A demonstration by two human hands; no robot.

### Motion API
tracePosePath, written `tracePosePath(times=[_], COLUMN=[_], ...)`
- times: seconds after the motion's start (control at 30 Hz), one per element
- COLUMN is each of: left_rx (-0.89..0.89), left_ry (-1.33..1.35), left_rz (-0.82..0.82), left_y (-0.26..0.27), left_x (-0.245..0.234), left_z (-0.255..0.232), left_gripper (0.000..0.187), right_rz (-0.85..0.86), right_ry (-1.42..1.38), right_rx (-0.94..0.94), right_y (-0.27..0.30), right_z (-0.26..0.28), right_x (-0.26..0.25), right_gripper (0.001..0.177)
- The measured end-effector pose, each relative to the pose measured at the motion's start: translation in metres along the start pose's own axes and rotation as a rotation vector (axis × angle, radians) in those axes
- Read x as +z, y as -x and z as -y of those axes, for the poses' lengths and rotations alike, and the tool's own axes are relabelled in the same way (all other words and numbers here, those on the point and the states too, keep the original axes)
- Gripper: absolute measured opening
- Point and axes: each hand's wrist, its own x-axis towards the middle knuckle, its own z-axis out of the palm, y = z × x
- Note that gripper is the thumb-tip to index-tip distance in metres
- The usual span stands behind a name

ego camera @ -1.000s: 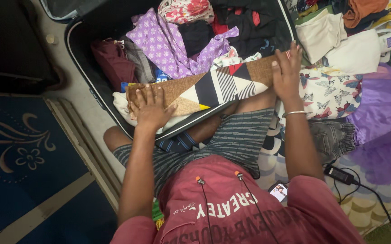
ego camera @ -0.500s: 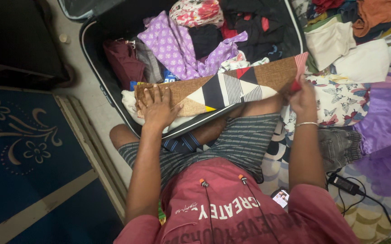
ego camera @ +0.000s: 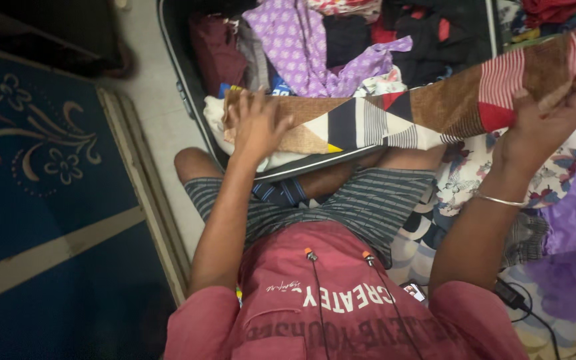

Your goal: The person packs various clothes into a black suitcase by hand, folding and arranging items including shirts, shorts, and a purple floral garment.

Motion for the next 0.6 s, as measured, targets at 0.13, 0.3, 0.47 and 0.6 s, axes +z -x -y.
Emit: tracePosePath(times=[0.13, 0.3, 0.47, 0.6], left_rx=[0.039, -0.017, -0.159, -0.166], left_ry=[0.680, 1.405, 1.854, 1.761], left_rz=[-0.335, -0.022, 0.405, 0.330], left_y=[-0.015, -0.002, 0.017, 0.013], left_x=[0.006, -0.011, -0.028, -0.014], left_z=[0.009, -0.014, -0.060, -0.072], left_gripper=[0.050, 0.054, 0.058, 0.051], right_rz=[0.304, 0.514, 0.804, 0.929], right_ry=[0.572, 0.650, 0.785, 0.839], right_rx=[-0.365, -0.194, -0.468, -0.458], right_y=[0.009, 0.050, 0.095, 0.109], right_z=[0.031, 0.051, 0.048, 0.049], right_x=[0.087, 0.183, 0.218, 0.200], right_gripper=[0.066, 0.058, 0.068, 0.072])
